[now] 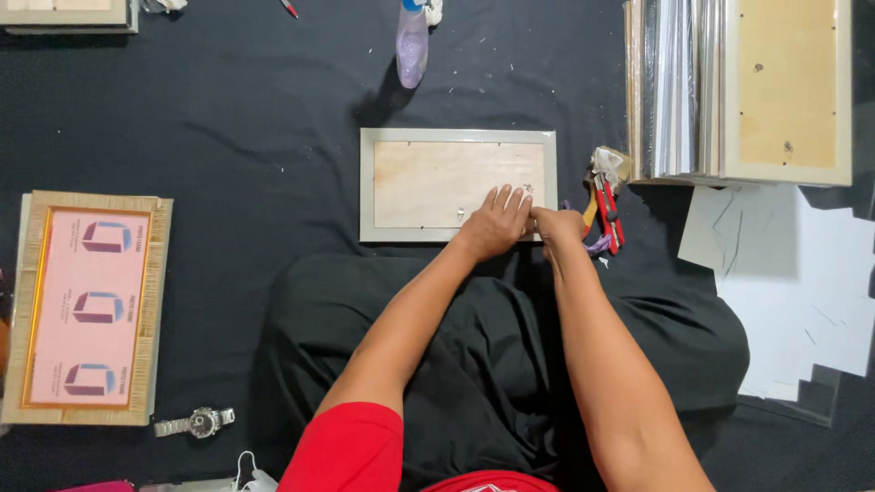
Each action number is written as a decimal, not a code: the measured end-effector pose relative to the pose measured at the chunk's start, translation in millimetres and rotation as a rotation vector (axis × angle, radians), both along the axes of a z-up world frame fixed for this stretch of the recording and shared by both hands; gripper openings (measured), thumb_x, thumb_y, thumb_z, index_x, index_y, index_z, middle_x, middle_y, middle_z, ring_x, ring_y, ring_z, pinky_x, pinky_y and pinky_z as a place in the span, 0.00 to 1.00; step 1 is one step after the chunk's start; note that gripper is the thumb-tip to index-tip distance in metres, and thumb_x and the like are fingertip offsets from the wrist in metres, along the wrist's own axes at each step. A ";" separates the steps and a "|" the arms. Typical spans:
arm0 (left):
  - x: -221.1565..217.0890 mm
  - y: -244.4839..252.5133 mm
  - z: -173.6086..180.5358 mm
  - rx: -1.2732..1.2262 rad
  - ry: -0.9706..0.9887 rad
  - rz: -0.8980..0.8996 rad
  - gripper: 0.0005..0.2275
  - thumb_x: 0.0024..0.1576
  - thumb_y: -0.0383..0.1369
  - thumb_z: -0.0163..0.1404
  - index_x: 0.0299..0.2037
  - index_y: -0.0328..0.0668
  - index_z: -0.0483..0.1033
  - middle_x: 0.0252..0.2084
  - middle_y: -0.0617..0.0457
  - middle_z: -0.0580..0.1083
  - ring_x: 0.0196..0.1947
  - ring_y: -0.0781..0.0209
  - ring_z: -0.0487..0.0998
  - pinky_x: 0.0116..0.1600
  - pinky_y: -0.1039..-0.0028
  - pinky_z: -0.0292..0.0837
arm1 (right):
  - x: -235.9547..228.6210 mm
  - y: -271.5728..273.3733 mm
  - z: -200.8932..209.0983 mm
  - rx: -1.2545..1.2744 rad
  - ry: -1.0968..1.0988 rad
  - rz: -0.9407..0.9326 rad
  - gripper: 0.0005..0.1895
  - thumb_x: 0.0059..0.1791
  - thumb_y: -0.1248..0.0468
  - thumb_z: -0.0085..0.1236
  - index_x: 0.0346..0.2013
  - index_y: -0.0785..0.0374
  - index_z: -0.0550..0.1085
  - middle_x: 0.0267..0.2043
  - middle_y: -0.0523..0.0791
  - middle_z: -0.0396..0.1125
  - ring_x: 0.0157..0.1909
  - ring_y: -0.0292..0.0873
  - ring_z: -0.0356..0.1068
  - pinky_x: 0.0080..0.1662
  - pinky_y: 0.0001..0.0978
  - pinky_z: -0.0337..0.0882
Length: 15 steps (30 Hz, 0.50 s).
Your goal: The person assembles a picture frame by first using a utility knife to trim the edges of a plastic film on the back. They then remove a wooden backing board, place a white paper insert into the frame, and finally clean the glass surface with a brush and a cloth.
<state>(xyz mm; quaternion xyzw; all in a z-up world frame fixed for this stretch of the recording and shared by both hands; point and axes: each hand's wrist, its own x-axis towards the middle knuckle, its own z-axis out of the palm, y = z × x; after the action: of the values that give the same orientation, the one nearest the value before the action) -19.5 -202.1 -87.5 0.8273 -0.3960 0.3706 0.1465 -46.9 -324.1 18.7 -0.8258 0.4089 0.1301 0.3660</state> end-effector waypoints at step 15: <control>-9.6 17.5 43.9 0.125 0.269 0.100 0.34 0.47 0.42 0.65 0.61 0.29 0.71 0.58 0.28 0.71 0.60 0.26 0.72 0.66 0.37 0.65 | 35.9 3.3 34.3 -0.035 0.499 0.010 0.30 0.45 0.53 0.69 0.56 0.67 0.75 0.47 0.50 0.78 0.55 0.34 0.75 0.54 0.25 0.73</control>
<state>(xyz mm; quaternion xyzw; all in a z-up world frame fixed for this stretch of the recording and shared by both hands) -29.1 -184.5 -43.6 0.8956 -0.3535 0.2377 0.1279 -11.0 -320.8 53.0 -0.7763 0.4848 0.3244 0.2388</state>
